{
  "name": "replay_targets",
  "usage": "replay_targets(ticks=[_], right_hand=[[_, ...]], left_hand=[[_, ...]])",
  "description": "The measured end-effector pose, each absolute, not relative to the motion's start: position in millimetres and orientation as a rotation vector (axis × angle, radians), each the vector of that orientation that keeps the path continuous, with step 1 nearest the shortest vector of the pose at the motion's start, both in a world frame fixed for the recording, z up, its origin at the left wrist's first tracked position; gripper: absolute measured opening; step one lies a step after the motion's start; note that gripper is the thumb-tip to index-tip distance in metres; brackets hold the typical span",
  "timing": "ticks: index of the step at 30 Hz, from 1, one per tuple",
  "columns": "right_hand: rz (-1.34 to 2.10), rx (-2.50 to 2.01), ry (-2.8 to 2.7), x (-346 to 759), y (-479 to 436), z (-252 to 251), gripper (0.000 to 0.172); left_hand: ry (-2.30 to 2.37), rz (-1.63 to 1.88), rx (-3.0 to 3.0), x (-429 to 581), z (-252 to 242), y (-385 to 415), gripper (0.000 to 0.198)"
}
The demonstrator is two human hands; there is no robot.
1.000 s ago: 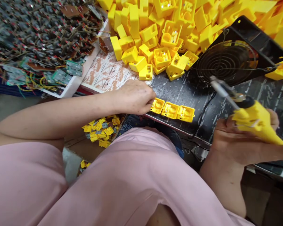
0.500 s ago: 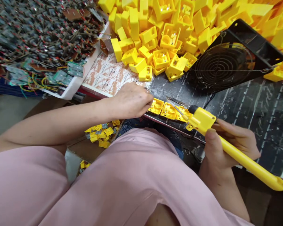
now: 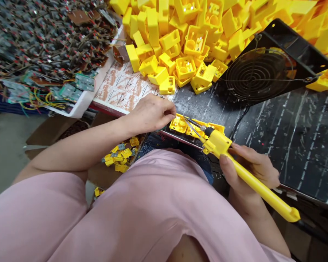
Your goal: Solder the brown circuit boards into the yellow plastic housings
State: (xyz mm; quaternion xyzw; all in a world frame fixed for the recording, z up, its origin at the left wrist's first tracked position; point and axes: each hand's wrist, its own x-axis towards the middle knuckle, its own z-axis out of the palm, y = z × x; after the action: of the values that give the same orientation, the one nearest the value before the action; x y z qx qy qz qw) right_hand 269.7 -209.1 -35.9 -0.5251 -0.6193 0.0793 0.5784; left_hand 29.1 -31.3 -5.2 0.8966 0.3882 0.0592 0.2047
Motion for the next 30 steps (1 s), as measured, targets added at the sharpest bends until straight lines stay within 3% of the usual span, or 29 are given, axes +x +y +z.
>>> replay_targets(ticks=[14, 20, 26, 30], right_hand=[[0.106, -1.252, -1.769, 264.5, -195.5, -17.6, 0.023], [0.015, -1.183, -2.067, 267.5, -190.9, -0.5, 0.027], [0.068, -1.226, -1.942, 282.1, -193.1, 5.6, 0.017], [0.096, -1.171, -1.925, 280.1, -189.0, -1.2, 0.021]], left_hand=[[1.143, -0.171, 2.622, 44.7, 12.4, -30.3, 0.03], [1.112, -0.331, 2.712, 53.8, 22.5, -28.4, 0.032], [1.131, -0.367, 2.721, 55.8, 23.9, -27.9, 0.032], [1.122, -0.349, 2.714, 55.2, 22.9, -27.2, 0.029]])
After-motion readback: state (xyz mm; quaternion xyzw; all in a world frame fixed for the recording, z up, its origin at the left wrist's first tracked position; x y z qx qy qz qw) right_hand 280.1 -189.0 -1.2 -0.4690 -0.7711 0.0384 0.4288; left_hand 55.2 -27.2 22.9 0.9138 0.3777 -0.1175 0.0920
